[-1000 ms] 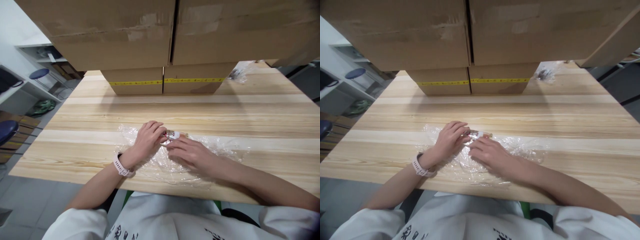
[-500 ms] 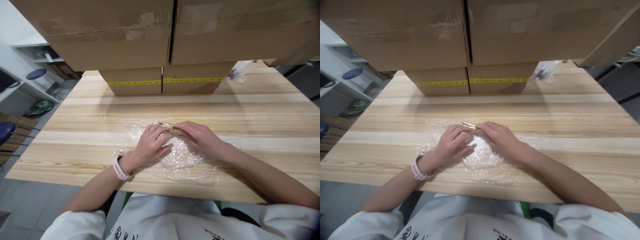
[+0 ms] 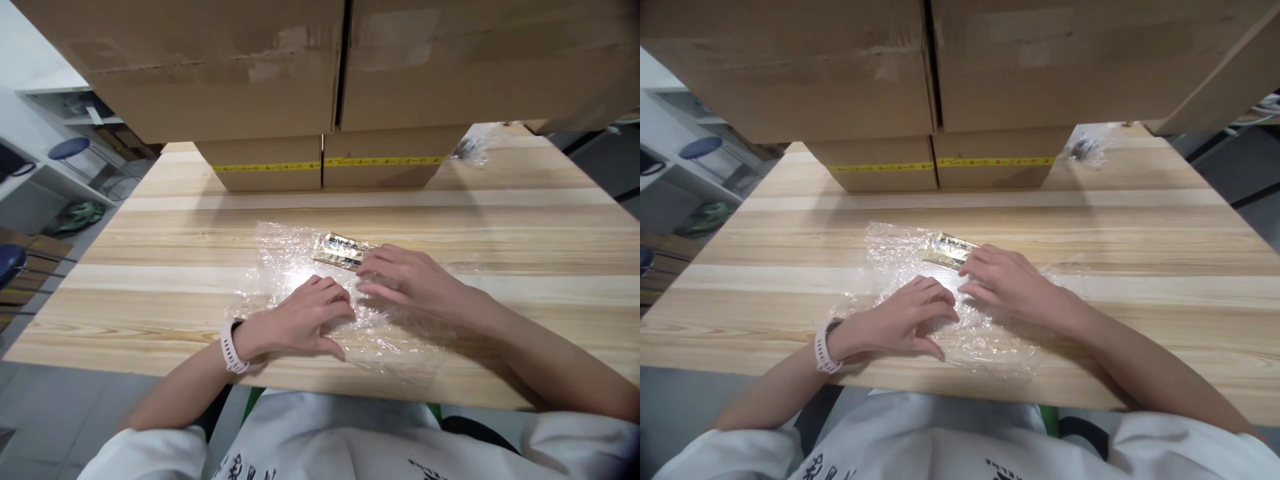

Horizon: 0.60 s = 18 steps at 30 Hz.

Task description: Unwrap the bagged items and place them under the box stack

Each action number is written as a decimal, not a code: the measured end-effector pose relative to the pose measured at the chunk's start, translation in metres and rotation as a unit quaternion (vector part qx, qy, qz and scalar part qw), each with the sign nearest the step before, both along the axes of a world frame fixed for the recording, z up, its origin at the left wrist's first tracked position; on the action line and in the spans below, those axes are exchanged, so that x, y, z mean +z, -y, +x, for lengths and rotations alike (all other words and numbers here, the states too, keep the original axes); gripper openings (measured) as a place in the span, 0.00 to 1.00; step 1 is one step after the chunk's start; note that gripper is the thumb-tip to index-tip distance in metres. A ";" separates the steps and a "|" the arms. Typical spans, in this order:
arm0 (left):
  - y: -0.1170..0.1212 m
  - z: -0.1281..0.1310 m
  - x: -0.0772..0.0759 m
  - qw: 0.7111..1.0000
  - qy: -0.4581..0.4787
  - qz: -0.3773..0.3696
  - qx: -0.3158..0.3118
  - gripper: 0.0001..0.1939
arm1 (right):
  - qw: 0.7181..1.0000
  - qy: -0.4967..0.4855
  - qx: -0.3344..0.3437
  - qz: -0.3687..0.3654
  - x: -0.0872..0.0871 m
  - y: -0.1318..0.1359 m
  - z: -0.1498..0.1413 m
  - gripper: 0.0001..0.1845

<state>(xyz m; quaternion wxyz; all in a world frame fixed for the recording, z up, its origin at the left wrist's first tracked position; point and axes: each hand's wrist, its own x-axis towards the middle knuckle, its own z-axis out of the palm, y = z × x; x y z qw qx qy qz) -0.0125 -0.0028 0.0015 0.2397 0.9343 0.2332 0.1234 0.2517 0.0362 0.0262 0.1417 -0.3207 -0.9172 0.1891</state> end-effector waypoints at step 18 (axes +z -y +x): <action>-0.007 -0.005 0.008 0.967 0.136 0.194 0.097 0.19 | 0.973 -0.058 -0.096 -0.200 0.013 -0.020 0.010 0.17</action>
